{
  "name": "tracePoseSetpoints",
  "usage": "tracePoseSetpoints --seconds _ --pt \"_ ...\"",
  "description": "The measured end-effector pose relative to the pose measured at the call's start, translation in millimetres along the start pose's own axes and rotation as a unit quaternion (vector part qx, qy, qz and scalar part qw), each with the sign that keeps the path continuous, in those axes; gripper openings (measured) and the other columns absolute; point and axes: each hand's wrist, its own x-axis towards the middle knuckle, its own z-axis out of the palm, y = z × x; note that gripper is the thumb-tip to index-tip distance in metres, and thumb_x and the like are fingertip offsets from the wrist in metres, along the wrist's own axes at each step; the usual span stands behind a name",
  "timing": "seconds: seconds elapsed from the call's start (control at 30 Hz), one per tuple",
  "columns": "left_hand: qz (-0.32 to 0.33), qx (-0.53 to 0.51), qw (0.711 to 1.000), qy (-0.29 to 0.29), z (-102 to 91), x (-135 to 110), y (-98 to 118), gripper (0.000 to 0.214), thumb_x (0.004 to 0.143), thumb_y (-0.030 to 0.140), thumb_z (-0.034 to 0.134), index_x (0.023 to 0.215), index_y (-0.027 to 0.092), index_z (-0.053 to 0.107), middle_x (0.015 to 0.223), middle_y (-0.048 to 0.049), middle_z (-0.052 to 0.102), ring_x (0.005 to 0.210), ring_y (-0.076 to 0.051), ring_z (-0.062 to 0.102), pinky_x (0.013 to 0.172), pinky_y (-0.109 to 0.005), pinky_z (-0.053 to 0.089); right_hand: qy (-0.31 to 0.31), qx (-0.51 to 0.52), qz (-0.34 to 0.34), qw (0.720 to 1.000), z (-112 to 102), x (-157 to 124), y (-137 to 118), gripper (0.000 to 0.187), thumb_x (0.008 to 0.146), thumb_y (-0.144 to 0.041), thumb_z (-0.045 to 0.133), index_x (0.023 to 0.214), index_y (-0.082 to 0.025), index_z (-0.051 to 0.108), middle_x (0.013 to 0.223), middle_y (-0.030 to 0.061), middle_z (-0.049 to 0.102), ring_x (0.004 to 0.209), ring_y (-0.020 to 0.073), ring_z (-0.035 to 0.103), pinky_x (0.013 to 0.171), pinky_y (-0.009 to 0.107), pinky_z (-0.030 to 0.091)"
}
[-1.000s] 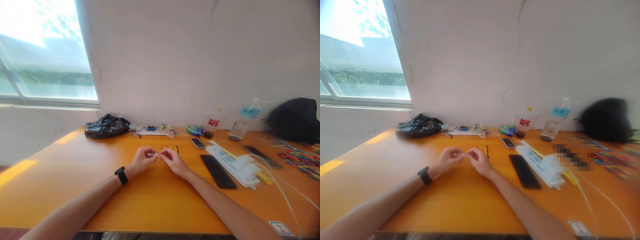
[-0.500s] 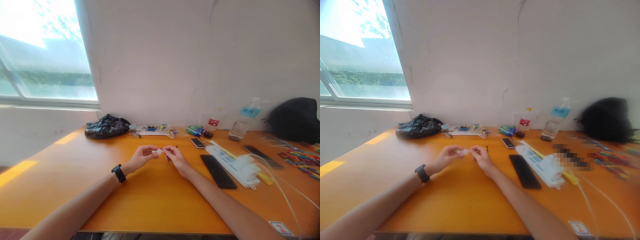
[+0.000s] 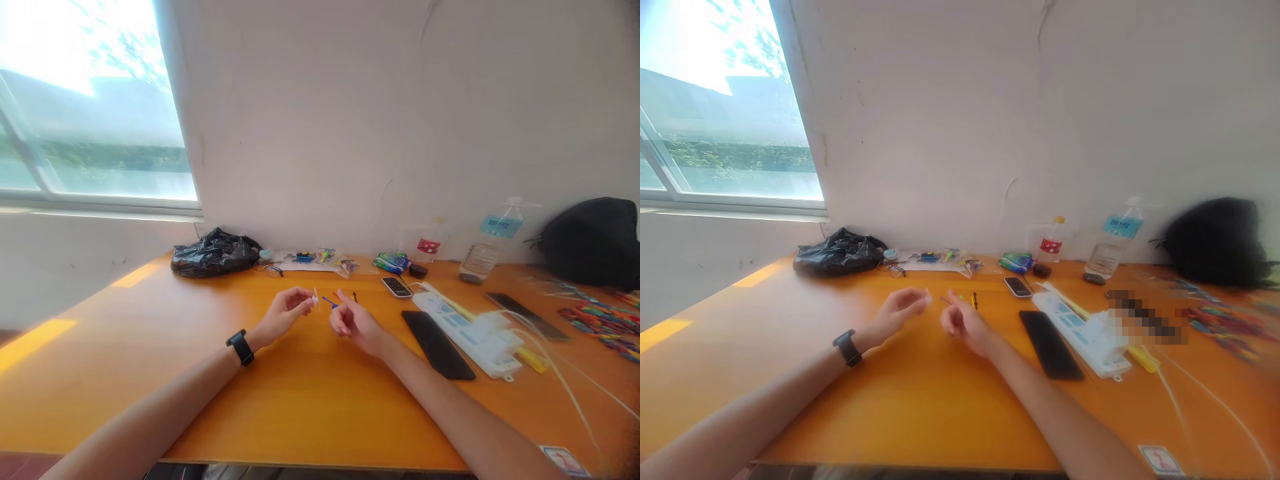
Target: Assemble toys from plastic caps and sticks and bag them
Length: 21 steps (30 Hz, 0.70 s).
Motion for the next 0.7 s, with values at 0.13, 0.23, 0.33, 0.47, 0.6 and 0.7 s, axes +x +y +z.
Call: tracePoseSetpoints --seconds 0.13,0.23,0.33,0.47,0.6,0.7 --pt "-0.006 0.014 1.0 0.007 -1.1 -1 3 0.038 0.084 0.049 0.079 0.1 0.015 0.075 0.094 -0.0074 0.072 0.08 -0.016 0.062 0.076 -0.027 0.05 0.04 0.069 -0.027 0.996 8 -2 -6 0.049 0.093 -0.067 0.055 0.078 -0.021 0.064 0.058 -0.0039 0.044 0.052 0.0113 0.03 0.053 0.028 0.021" --pt "-0.005 0.017 1.0 0.01 -0.6 -2 5 0.038 0.084 0.05 0.079 0.1 0.015 0.075 0.096 -0.0077 0.073 0.08 -0.016 0.062 0.075 -0.027 0.05 0.089 0.068 0.009 0.994 11 -1 -6 0.046 0.091 -0.069 0.056 0.091 -0.024 0.064 0.061 -0.0049 0.046 0.051 0.0114 0.024 0.052 0.026 0.017" --pt "-0.006 0.016 1.0 0.025 0.0 -2 4 0.039 0.081 0.051 0.081 0.098 0.015 0.075 0.095 -0.0079 0.074 0.08 -0.017 0.063 0.075 -0.027 0.05 -0.012 0.082 0.051 0.995 4 -2 -9 0.069 0.094 -0.078 0.034 0.055 -0.022 0.047 0.052 -0.0025 0.032 0.05 0.0131 0.024 0.052 0.03 0.025" --pt "-0.01 0.017 0.999 0.027 -0.4 -1 2 0.041 0.079 0.052 0.082 0.096 0.015 0.075 0.092 -0.0075 0.074 0.078 -0.017 0.063 0.073 -0.027 0.05 0.003 0.096 -0.03 0.995 -8 -6 -19 0.078 0.094 -0.082 0.022 0.042 -0.024 0.025 0.053 -0.0014 0.02 0.052 0.0146 0.023 0.055 0.035 0.029" --pt "-0.013 0.016 0.999 0.031 -0.9 -2 1 0.041 0.08 0.052 0.082 0.098 0.016 0.075 0.092 -0.0068 0.074 0.079 -0.017 0.064 0.073 -0.027 0.05 0.043 0.128 -0.04 0.99 -16 -1 -17 0.072 0.094 -0.078 0.034 0.048 -0.022 0.039 0.055 -0.0027 0.023 0.051 0.0131 0.021 0.052 0.032 0.022" --pt "-0.012 0.011 1.0 0.021 -0.5 -2 2 0.04 0.082 0.051 0.081 0.099 0.016 0.074 0.091 -0.0068 0.074 0.08 -0.017 0.064 0.076 -0.028 0.05 0.081 0.143 -0.028 0.986 -17 5 -8 0.059 0.091 -0.074 0.048 0.067 -0.021 0.058 0.056 -0.0058 0.028 0.049 0.0107 0.016 0.05 0.029 0.016"
